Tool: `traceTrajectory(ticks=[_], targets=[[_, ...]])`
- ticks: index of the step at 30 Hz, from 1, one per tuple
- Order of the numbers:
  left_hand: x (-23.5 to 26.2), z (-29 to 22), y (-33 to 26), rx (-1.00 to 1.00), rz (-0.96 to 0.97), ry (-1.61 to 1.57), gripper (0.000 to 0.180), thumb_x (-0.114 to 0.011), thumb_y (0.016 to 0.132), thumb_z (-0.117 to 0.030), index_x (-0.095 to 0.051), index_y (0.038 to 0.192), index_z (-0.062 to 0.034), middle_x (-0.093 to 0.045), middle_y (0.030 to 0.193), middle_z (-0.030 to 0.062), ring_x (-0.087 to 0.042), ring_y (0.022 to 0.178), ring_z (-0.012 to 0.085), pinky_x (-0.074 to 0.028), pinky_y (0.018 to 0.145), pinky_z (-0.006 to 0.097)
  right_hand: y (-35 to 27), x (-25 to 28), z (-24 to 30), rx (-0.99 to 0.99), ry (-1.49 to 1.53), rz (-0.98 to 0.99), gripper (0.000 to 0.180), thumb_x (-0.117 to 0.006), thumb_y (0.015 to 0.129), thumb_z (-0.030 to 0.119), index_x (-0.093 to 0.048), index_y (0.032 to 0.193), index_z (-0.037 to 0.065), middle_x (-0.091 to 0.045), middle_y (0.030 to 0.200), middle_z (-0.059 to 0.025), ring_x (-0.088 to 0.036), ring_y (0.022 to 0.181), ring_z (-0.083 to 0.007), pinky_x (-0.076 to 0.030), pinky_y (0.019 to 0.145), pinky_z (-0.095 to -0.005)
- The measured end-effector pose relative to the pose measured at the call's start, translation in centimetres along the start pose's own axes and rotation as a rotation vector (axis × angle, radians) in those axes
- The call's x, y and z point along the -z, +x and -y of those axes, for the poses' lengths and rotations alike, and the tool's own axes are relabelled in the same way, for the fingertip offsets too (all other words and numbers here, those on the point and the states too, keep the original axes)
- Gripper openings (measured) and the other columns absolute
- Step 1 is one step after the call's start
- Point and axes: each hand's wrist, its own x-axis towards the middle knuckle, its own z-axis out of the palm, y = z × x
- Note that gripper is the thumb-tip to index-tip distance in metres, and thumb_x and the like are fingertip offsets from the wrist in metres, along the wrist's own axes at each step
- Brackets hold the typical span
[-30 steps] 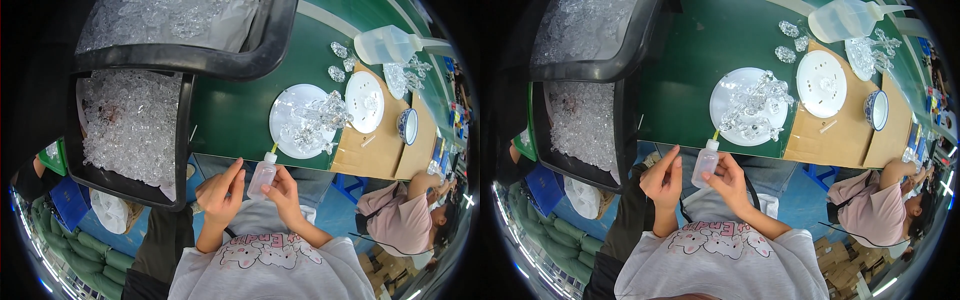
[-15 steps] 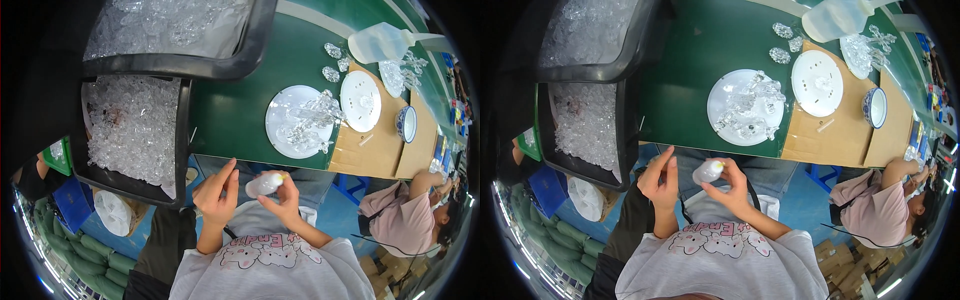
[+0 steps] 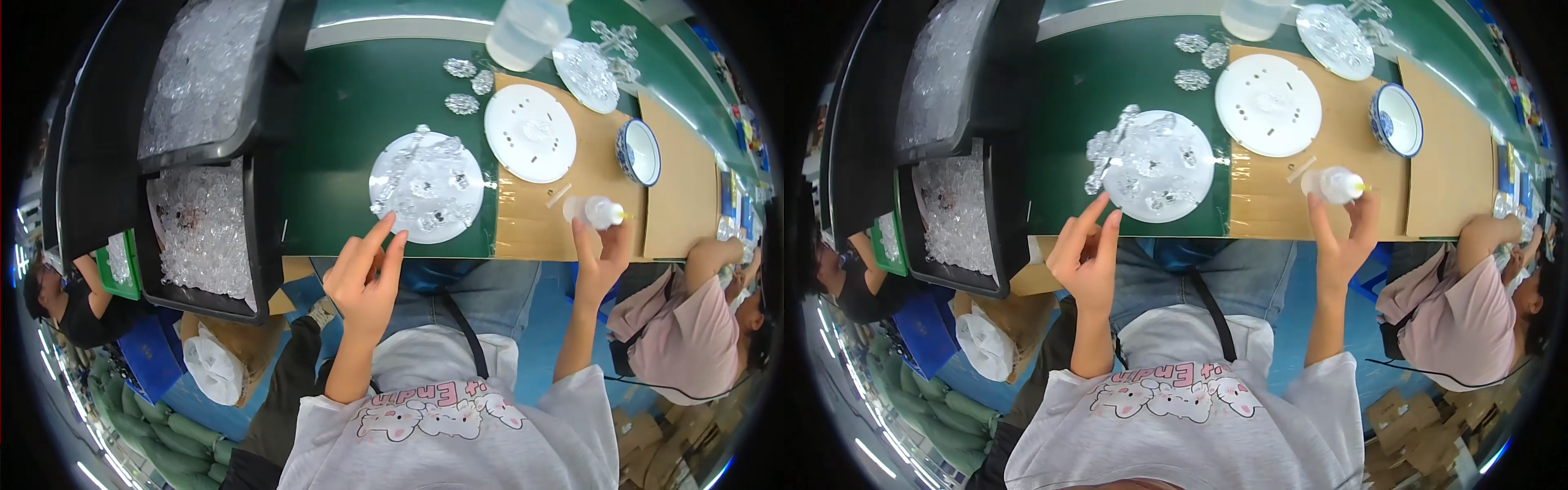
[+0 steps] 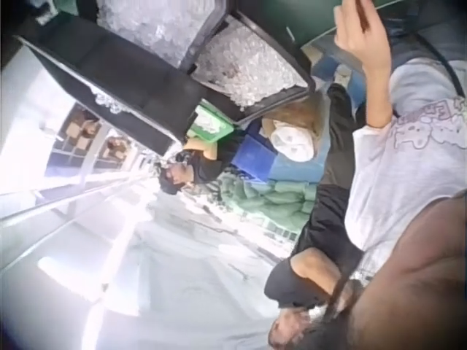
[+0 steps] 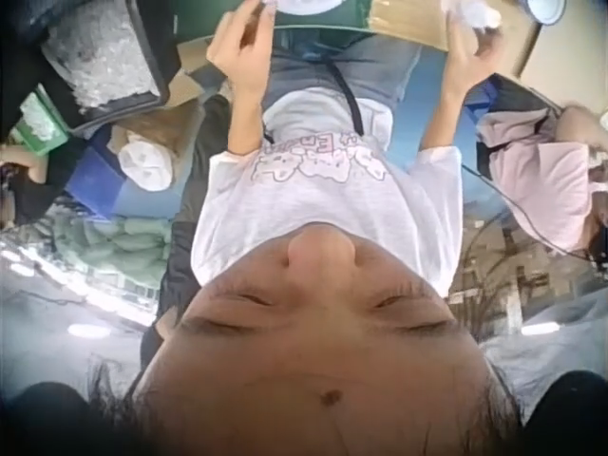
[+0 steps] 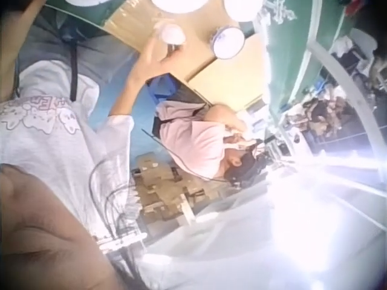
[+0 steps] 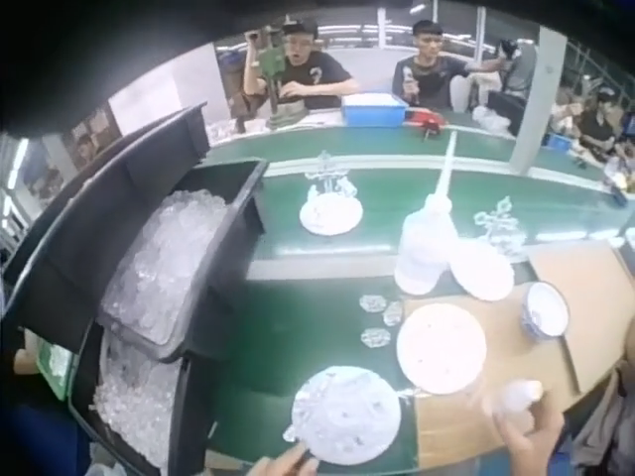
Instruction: Assembling decorative light fixtures by gluing clear plastic snowflake-like pieces onto a circular white base.
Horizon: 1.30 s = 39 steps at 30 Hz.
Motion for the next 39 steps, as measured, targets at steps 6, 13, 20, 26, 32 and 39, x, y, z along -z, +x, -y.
traceTrajectory(ticks=[6,13,20,26,32,39], targets=[[-1.3,0.3,0.0,0.036,0.003,0.053,0.032,-0.073,0.077,0.000,-0.068,0.108,-0.0027,-0.040,0.052,-0.0075,-0.030,0.048,-0.0003,-0.020,0.045,0.018,0.8,-0.5,-0.8,-0.034,-0.011,-0.010,0.040,-0.073,0.076,0.004,-0.055,0.112,0.000,-0.059,0.104,-0.0045,-0.057,0.097,-0.0148,-0.043,0.090,-0.0287],[-1.5,0.8,-0.1,0.092,0.064,0.095,0.030,-0.072,0.077,-0.001,-0.069,0.107,-0.0023,-0.038,0.051,-0.0075,-0.029,0.048,-0.0001,-0.019,0.047,0.018,1.1,-0.6,-1.5,-0.030,-0.065,0.038,0.037,-0.073,0.076,0.007,-0.056,0.108,0.001,-0.059,0.102,-0.0057,-0.057,0.098,-0.0168,-0.042,0.091,-0.0322],[-1.7,0.7,0.0,0.101,0.039,0.097,0.026,-0.072,0.078,-0.001,-0.070,0.103,-0.0023,-0.039,0.050,-0.0072,-0.031,0.048,-0.0001,-0.020,0.047,0.018,1.6,-1.3,-1.8,0.023,-0.011,0.070,0.041,-0.071,0.077,0.004,-0.055,0.114,0.000,-0.060,0.111,-0.0092,-0.056,0.104,-0.0192,-0.041,0.095,-0.0337],[-1.2,0.8,-0.8,0.077,0.000,0.076,0.022,-0.071,0.078,0.000,-0.069,0.100,-0.0015,-0.046,0.054,-0.0057,-0.035,0.049,0.0004,-0.024,0.047,0.018,1.7,-1.6,-2.5,0.032,0.089,0.034,0.044,-0.075,0.073,0.006,-0.057,0.113,0.001,-0.062,0.108,-0.0102,-0.058,0.100,-0.0187,-0.043,0.091,-0.0318],[0.5,0.3,2.0,-0.054,-0.125,0.050,0.038,-0.078,0.069,-0.005,-0.066,0.104,-0.0020,-0.062,0.095,0.0091,-0.055,0.076,0.0164,-0.040,0.058,0.025,1.9,-0.8,-1.7,0.051,-0.030,0.081,0.038,-0.071,0.077,0.004,-0.058,0.113,0.000,-0.061,0.108,-0.0076,-0.056,0.102,-0.0179,-0.042,0.091,-0.0313],[-0.3,0.3,6.0,-0.149,0.114,-0.037,0.029,-0.075,0.072,-0.005,-0.067,0.099,-0.0025,-0.065,0.103,0.0102,-0.062,0.094,0.0237,-0.047,0.079,0.030,3.0,1.4,0.1,0.039,-0.198,0.106,0.034,-0.074,0.075,0.010,-0.062,0.106,0.001,-0.064,0.099,-0.0067,-0.058,0.094,-0.0171,-0.043,0.087,-0.0299]])
